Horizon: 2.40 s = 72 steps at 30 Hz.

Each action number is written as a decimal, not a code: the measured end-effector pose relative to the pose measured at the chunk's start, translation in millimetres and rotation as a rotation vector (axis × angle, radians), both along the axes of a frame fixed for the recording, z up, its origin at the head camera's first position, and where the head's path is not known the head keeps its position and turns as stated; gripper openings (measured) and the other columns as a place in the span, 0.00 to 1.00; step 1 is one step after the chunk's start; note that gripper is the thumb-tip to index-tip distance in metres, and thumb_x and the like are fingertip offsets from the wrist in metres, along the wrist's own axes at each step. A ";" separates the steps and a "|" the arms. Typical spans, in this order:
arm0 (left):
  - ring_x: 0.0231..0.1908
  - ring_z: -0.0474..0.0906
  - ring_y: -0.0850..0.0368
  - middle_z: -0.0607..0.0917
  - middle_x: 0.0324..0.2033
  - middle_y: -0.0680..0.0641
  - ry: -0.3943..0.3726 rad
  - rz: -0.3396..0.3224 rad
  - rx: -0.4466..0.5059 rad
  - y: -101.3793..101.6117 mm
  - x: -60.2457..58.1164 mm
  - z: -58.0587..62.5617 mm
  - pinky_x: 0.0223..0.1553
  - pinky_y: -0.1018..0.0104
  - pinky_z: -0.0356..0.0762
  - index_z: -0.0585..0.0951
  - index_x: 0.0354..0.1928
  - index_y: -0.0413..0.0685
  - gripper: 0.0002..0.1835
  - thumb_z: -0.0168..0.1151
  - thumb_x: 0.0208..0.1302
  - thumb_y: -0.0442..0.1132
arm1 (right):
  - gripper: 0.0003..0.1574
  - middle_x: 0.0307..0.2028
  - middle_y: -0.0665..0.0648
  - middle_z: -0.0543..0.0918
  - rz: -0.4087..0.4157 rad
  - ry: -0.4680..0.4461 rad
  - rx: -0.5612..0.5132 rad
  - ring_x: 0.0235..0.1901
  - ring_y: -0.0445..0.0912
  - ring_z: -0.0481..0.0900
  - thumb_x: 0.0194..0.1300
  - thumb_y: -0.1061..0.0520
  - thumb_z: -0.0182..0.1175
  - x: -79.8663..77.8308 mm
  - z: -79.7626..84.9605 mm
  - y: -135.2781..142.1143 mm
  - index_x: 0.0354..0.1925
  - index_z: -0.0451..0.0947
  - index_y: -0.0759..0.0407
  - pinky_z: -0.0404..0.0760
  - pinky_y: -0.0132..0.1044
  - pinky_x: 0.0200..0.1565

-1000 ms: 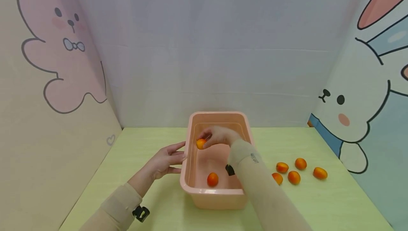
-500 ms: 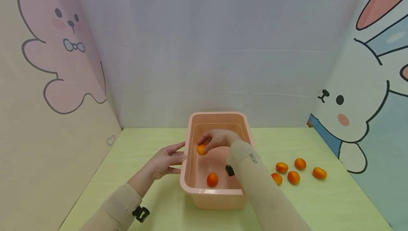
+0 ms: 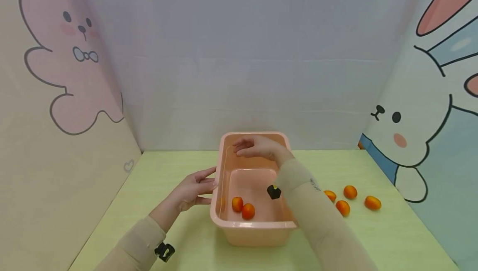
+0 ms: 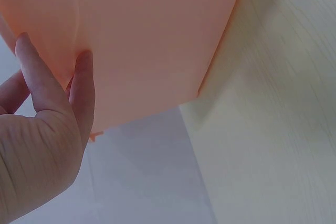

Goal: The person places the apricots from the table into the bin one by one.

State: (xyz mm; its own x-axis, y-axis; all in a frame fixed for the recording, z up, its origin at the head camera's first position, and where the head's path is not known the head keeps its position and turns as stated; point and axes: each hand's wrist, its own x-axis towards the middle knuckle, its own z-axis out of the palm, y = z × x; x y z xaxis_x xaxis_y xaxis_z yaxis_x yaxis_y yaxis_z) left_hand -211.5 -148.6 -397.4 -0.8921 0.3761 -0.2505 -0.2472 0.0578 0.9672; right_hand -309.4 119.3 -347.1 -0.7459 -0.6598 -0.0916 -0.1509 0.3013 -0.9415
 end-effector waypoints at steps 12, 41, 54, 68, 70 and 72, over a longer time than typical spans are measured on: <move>0.46 0.84 0.53 0.75 0.62 0.33 0.013 -0.018 0.017 -1.7 2.3 0.9 0.41 0.55 0.85 0.57 0.77 0.43 0.38 0.61 0.70 0.37 | 0.27 0.58 0.66 0.79 -0.056 0.233 -0.103 0.57 0.56 0.77 0.71 0.61 0.59 17.8 41.3 41.7 0.65 0.69 0.65 0.75 0.46 0.61; 0.46 0.84 0.54 0.76 0.62 0.34 0.019 -0.024 0.026 -2.8 -0.2 0.0 0.42 0.56 0.85 0.56 0.77 0.42 0.37 0.60 0.71 0.37 | 0.29 0.58 0.68 0.77 -0.400 0.367 -0.061 0.53 0.40 0.79 0.73 0.58 0.58 93.5 -20.9 153.9 0.67 0.67 0.67 0.77 0.26 0.53; 0.46 0.84 0.54 0.75 0.62 0.34 0.017 -0.028 0.024 -3.2 -1.0 0.2 0.41 0.56 0.86 0.56 0.77 0.42 0.37 0.60 0.71 0.37 | 0.32 0.60 0.69 0.76 -0.610 0.324 0.007 0.50 0.31 0.77 0.73 0.54 0.59 125.0 -87.3 182.7 0.68 0.65 0.65 0.77 0.22 0.49; 0.46 0.83 0.54 0.73 0.64 0.33 0.005 -0.031 0.038 -2.3 0.2 -0.3 0.42 0.56 0.85 0.55 0.77 0.43 0.37 0.60 0.71 0.36 | 0.33 0.51 0.41 0.79 -0.760 0.457 0.110 0.46 0.23 0.72 0.70 0.57 0.62 147.7 -109.4 234.8 0.67 0.65 0.68 0.72 0.15 0.46; 0.46 0.84 0.54 0.73 0.64 0.33 0.004 -0.028 0.038 -2.3 0.4 -0.4 0.42 0.56 0.85 0.55 0.77 0.43 0.37 0.60 0.71 0.36 | 0.34 0.49 0.33 0.77 -0.784 0.460 0.131 0.46 0.21 0.71 0.70 0.56 0.63 149.7 -110.3 244.2 0.67 0.64 0.69 0.71 0.14 0.45; 0.46 0.84 0.54 0.73 0.64 0.33 0.004 -0.024 0.036 -1.8 0.7 -0.4 0.42 0.56 0.86 0.56 0.77 0.43 0.37 0.60 0.71 0.36 | 0.35 0.47 0.27 0.74 -0.809 0.456 0.137 0.45 0.20 0.70 0.70 0.56 0.63 151.4 -111.6 253.1 0.68 0.64 0.69 0.71 0.14 0.43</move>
